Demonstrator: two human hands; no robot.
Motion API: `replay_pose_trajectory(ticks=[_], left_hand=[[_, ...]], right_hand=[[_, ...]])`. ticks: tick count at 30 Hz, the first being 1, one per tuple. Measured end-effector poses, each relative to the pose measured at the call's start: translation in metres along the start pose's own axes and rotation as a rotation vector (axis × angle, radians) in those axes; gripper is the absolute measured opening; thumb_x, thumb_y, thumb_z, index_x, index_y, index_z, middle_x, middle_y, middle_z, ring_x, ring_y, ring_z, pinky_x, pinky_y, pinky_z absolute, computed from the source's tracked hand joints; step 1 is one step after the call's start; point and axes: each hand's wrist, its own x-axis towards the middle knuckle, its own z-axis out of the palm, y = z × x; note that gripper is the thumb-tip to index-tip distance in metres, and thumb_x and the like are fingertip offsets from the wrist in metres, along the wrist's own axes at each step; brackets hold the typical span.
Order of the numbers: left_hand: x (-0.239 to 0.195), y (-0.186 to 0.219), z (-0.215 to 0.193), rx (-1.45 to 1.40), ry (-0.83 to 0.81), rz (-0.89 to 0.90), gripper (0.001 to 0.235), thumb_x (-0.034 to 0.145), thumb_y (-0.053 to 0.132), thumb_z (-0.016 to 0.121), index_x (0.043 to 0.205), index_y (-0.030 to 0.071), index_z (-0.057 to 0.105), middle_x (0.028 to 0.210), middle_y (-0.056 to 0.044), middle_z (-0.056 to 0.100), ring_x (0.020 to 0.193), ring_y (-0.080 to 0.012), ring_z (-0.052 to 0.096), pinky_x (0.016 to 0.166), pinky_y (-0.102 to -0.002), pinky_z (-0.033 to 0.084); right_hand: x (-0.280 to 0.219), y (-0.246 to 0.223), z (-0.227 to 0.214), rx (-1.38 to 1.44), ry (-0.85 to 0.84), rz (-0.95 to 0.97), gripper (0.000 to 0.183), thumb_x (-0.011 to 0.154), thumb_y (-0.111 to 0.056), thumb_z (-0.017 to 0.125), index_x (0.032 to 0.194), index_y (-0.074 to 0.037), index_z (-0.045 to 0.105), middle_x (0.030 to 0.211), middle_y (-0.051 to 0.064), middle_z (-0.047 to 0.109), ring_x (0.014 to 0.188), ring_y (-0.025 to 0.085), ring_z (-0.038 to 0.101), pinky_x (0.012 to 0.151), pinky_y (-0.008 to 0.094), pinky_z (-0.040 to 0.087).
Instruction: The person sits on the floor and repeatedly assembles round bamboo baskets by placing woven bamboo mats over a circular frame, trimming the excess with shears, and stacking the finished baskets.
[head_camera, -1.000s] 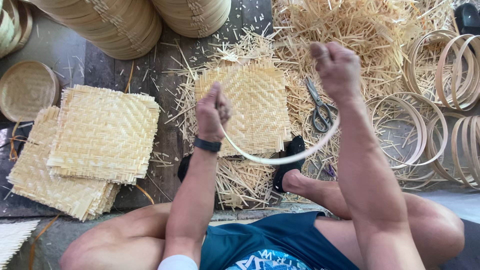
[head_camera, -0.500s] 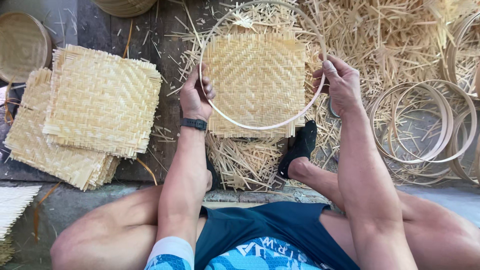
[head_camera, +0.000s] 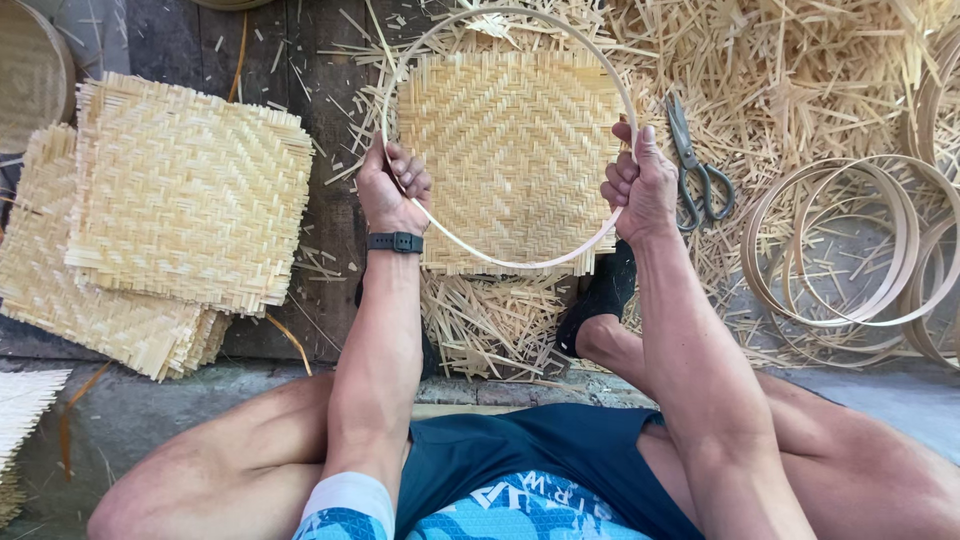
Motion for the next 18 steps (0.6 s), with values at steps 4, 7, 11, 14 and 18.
replay_pose_trajectory(ticks=[4,7,11,14,18], left_hand=[[0.002,-0.009,-0.003,0.109,0.060,-0.067,0.035,0.101,0.039,0.062,0.088,0.007,0.065,0.061,0.005,0.048,0.048,-0.0056,0.041,0.042,-0.022,0.032],[0.012,-0.020,-0.022,0.433,0.226,0.226,0.017,0.093,0.031,0.069,0.089,0.014,0.069,0.061,0.006,0.053,0.047,-0.0055,0.047,0.037,-0.022,0.032],[0.039,-0.026,-0.065,1.261,0.239,0.582,0.015,0.087,0.015,0.083,0.101,0.009,0.079,0.081,-0.001,0.071,0.068,-0.0110,0.064,0.062,-0.026,0.054],[0.057,-0.022,-0.093,1.635,0.183,0.612,0.039,0.075,0.006,0.086,0.113,0.013,0.080,0.086,-0.007,0.072,0.070,-0.0162,0.069,0.066,-0.031,0.056],[0.057,-0.018,-0.107,1.628,0.121,0.505,0.044,0.076,0.007,0.088,0.118,0.014,0.078,0.087,-0.008,0.076,0.071,-0.0159,0.069,0.068,-0.032,0.055]], right_hand=[[0.016,0.003,-0.011,-0.453,0.157,-0.171,0.039,0.112,-0.037,0.053,0.115,0.001,0.060,0.074,0.001,0.063,0.058,0.010,0.057,0.048,0.025,0.047],[0.027,0.008,-0.019,-0.711,0.211,-0.167,0.025,0.102,-0.023,0.060,0.121,-0.006,0.061,0.090,0.003,0.078,0.071,0.011,0.072,0.057,0.026,0.056],[0.032,0.023,-0.023,-1.200,0.289,-0.332,0.020,0.090,-0.012,0.080,0.108,-0.003,0.078,0.094,0.011,0.077,0.080,0.019,0.073,0.074,0.032,0.060],[0.032,0.032,-0.023,-1.323,0.289,-0.328,0.022,0.084,-0.011,0.084,0.104,-0.003,0.080,0.091,0.013,0.075,0.079,0.021,0.072,0.077,0.033,0.059],[0.025,0.035,-0.024,-1.339,0.317,-0.231,0.020,0.086,-0.011,0.081,0.106,-0.006,0.080,0.088,0.010,0.078,0.077,0.019,0.073,0.079,0.033,0.059]])
